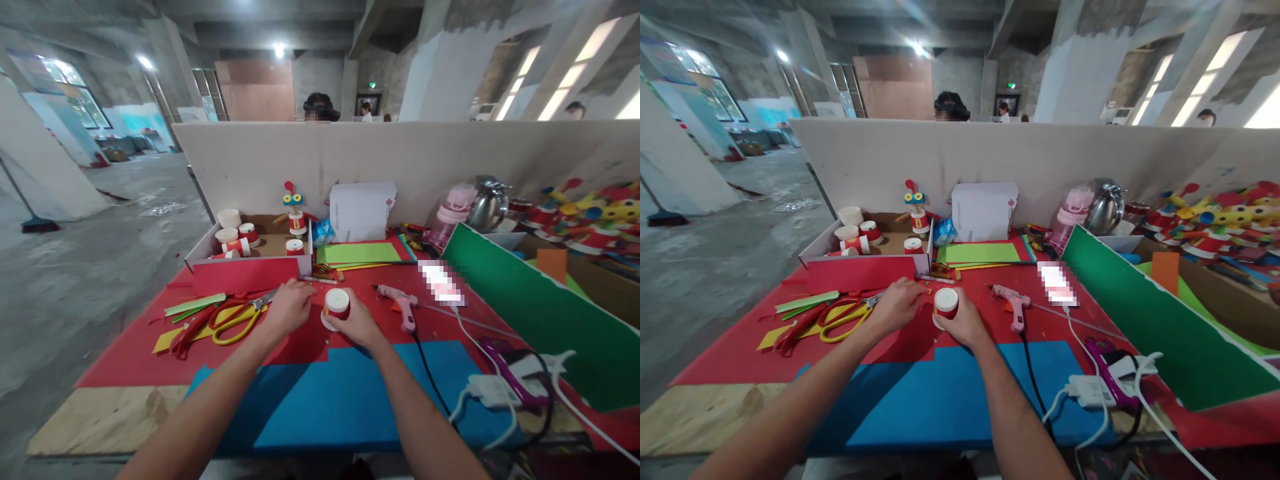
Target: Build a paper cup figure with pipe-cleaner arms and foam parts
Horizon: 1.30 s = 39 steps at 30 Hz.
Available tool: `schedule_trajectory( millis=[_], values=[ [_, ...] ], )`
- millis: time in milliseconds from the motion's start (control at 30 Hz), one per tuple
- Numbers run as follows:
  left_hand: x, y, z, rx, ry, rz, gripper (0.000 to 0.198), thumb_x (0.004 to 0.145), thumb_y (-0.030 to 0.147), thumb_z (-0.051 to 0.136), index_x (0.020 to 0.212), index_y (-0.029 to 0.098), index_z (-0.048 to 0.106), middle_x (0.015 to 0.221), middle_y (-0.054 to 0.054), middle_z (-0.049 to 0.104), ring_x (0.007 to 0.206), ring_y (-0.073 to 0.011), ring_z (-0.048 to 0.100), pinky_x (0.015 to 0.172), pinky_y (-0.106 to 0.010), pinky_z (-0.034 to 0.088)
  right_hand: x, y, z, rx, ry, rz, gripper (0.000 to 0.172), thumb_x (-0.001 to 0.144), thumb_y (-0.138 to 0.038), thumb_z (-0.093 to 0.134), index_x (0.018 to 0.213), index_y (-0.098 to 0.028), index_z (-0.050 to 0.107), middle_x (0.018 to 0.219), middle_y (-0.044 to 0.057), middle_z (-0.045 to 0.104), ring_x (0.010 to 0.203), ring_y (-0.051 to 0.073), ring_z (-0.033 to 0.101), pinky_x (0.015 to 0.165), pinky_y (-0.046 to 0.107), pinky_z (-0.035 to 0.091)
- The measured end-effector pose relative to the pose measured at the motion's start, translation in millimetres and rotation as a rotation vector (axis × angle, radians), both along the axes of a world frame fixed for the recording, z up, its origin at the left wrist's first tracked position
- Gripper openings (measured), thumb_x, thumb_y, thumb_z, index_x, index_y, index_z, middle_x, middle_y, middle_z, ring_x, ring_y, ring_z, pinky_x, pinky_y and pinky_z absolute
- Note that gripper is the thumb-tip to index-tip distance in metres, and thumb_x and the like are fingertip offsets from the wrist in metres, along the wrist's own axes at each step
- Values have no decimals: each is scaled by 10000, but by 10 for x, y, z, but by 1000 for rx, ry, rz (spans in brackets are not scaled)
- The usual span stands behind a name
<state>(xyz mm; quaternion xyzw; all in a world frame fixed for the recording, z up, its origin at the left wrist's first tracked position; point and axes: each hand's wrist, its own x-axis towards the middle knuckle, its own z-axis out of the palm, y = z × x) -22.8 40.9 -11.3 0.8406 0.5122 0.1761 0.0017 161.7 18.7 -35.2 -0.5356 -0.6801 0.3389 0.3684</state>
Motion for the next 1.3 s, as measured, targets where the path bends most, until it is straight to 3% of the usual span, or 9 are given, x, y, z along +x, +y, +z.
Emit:
schedule_trajectory(
  millis=[133,233,433,567,667,833,1033,1167,1300],
  values=[
    [58,362,350,123,121,43,249,890,224,439,882,188,685,915,-102,680,961,-270,538,783,-397,387,19,16,7,38,26,-27,502,638,-229,698,1102,-218,509,1125,79,639,1061,252,603,945,430,452],
    [195,663,470,164,246,21,272,890,197,432,822,151,691,868,-141,675,928,-281,535,809,-432,352,-6,25,-6,6,59,-45,577,650,-222,675,1188,-241,466,1176,72,632,1093,247,599,972,441,442],
    [507,1014,269,125,401,-67,218,796,76,492,768,109,706,812,-172,693,937,-299,545,831,-452,318,-8,67,-99,127,122,-154,656,600,-298,736,1196,-229,471,1262,97,576,1151,258,560,1006,438,428],
    [534,1147,187,103,410,-73,233,780,58,492,798,114,718,820,-177,701,928,-298,551,829,-461,321,-3,76,-123,161,141,-191,716,594,-320,757,1233,-223,450,1257,112,568,1159,265,553,995,436,439],
    [481,1202,180,91,408,-97,271,785,59,488,868,153,728,881,-155,706,956,-283,545,825,-446,330,-11,67,-100,134,98,-176,635,613,-291,735,1192,-222,485,1235,99,590,1136,263,570,987,439,447],
    [464,1156,96,61,452,-193,205,794,117,538,782,164,737,861,-147,703,977,-286,531,875,-462,310,27,69,-25,153,158,-127,600,665,-325,708,1216,-229,490,1270,107,575,1175,264,545,1011,451,429],
    [530,1077,21,64,491,-260,143,764,119,596,783,138,736,880,-165,702,1020,-313,510,979,-535,221,151,71,63,341,464,-445,332,901,-431,406,1075,-180,536,1088,139,626,968,224,618,888,402,494],
    [534,1040,6,52,474,-265,112,763,205,642,766,135,730,869,-158,710,974,-311,529,982,-548,227,143,78,57,314,466,-464,299,893,-418,385,974,-189,559,986,112,658,853,214,634,799,386,510],
    [533,997,43,61,426,-231,90,750,125,620,730,121,707,798,-152,705,924,-291,557,951,-495,294,119,90,35,314,460,-448,289,875,-415,413,931,-183,577,946,109,664,811,214,626,752,382,515]
  ],
)
